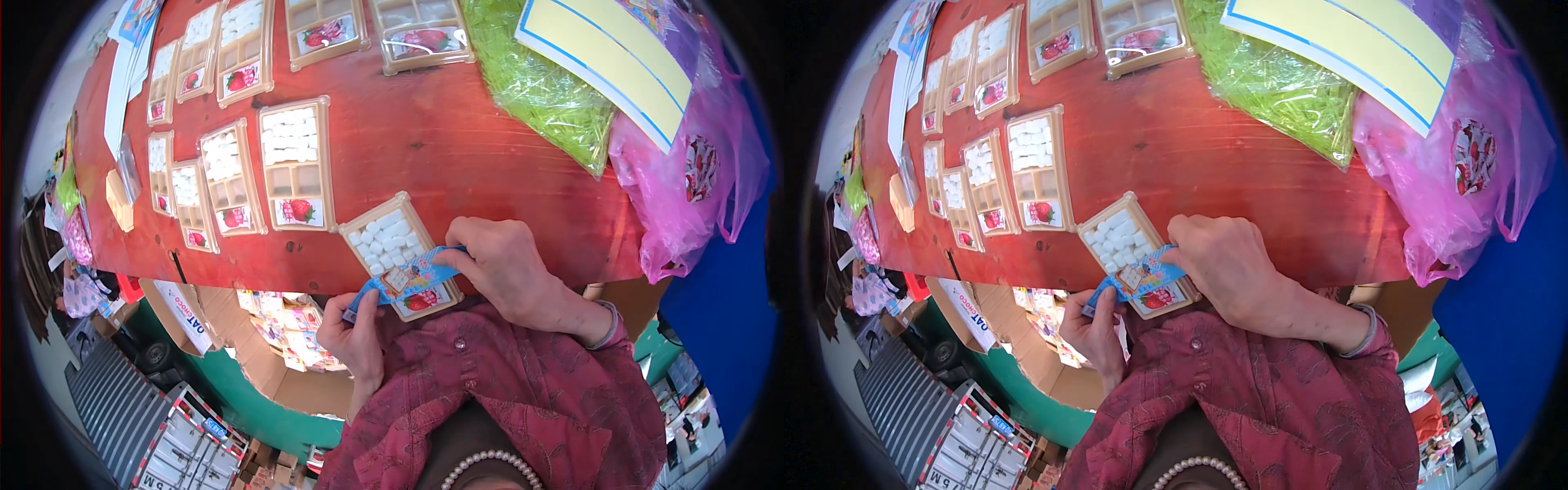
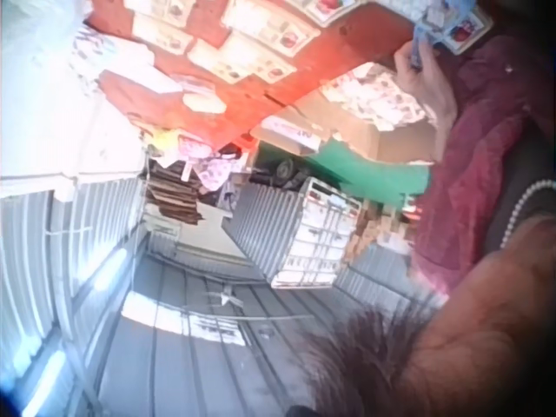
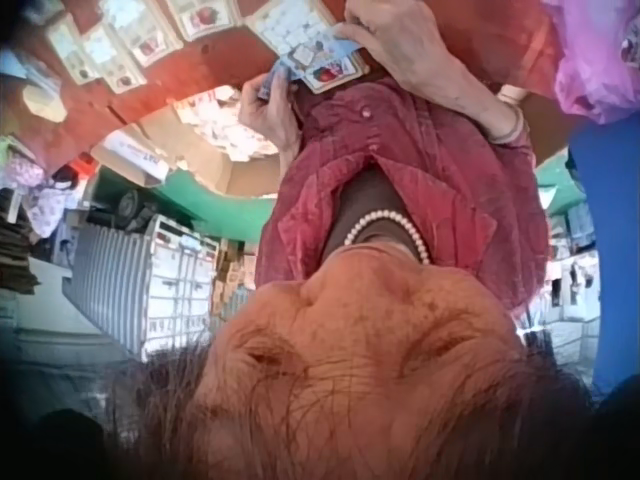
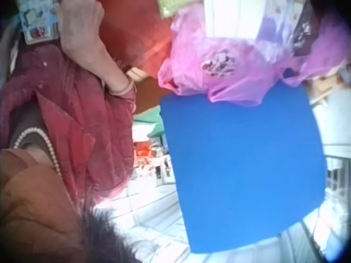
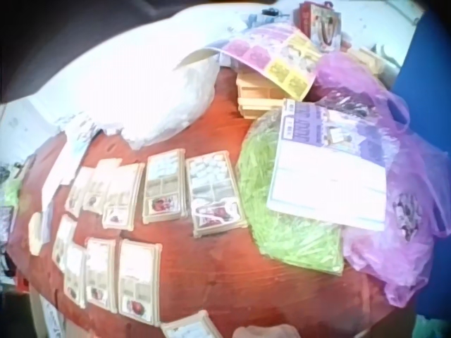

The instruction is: Applying adhesive labels to small plastic trays containing white cubes and placing them into a cardboard box.

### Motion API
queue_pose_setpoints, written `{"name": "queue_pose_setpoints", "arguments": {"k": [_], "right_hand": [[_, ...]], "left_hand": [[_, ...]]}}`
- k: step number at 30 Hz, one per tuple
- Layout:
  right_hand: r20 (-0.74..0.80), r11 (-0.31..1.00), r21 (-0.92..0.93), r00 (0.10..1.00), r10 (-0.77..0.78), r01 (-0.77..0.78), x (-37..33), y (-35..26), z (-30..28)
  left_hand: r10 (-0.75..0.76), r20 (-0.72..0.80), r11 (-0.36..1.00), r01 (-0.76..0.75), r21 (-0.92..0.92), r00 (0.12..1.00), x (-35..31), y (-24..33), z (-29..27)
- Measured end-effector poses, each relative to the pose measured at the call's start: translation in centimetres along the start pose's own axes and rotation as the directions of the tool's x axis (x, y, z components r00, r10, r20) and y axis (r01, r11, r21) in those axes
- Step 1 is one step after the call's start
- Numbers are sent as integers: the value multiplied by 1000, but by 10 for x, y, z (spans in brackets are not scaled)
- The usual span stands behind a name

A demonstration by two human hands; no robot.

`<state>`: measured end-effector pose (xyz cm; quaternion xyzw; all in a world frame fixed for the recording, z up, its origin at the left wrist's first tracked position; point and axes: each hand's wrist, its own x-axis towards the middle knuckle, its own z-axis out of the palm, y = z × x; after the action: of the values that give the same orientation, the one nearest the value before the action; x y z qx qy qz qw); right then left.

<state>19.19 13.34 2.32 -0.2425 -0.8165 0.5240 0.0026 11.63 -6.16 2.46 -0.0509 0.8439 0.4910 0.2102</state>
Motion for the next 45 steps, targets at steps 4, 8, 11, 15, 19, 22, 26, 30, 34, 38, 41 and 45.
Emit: {"name": "queue_pose_setpoints", "arguments": {"k": [4,8,11,15,19,22,26,30,34,38,41,45], "right_hand": [[34,999,-38,999,-24,25,0,-3,4],[46,998,-48,999,-26,28,1,-4,3],[78,998,-50,997,-20,24,2,-5,4],[46,999,-43,999,-25,27,2,-4,5],[29,999,-39,999,-27,28,1,-2,4],[-46,999,-45,998,-31,29,0,-6,5],[-326,957,-248,917,-229,151,2,-17,1],[-375,961,-231,897,-235,155,-12,-17,2],[-245,984,-4,953,-176,180,-18,-14,4],[60,959,282,998,-31,13,-20,-12,-4],[253,811,561,967,25,-168,-18,-4,-5],[248,656,721,967,55,-222,-16,-2,-7]], "left_hand": [[-152,122,960,176,-217,981,0,-16,-12],[-278,545,629,579,-519,791,10,-28,-20],[-299,552,636,594,-492,778,2,-36,-14],[-319,513,649,578,-495,797,-2,-31,-10],[-334,428,648,534,-542,840,-9,-25,-9],[-272,387,676,461,-575,881,-14,-18,-8],[-180,335,704,359,-613,925,-16,-7,-8],[-116,329,718,308,-624,937,-16,-1,-7],[-114,370,758,322,-568,922,-13,13,-5],[-53,393,862,241,-446,918,-11,19,-6],[-31,489,880,256,-401,872,-4,15,-9],[-52,573,849,338,-406,818,9,24,-1]]}}
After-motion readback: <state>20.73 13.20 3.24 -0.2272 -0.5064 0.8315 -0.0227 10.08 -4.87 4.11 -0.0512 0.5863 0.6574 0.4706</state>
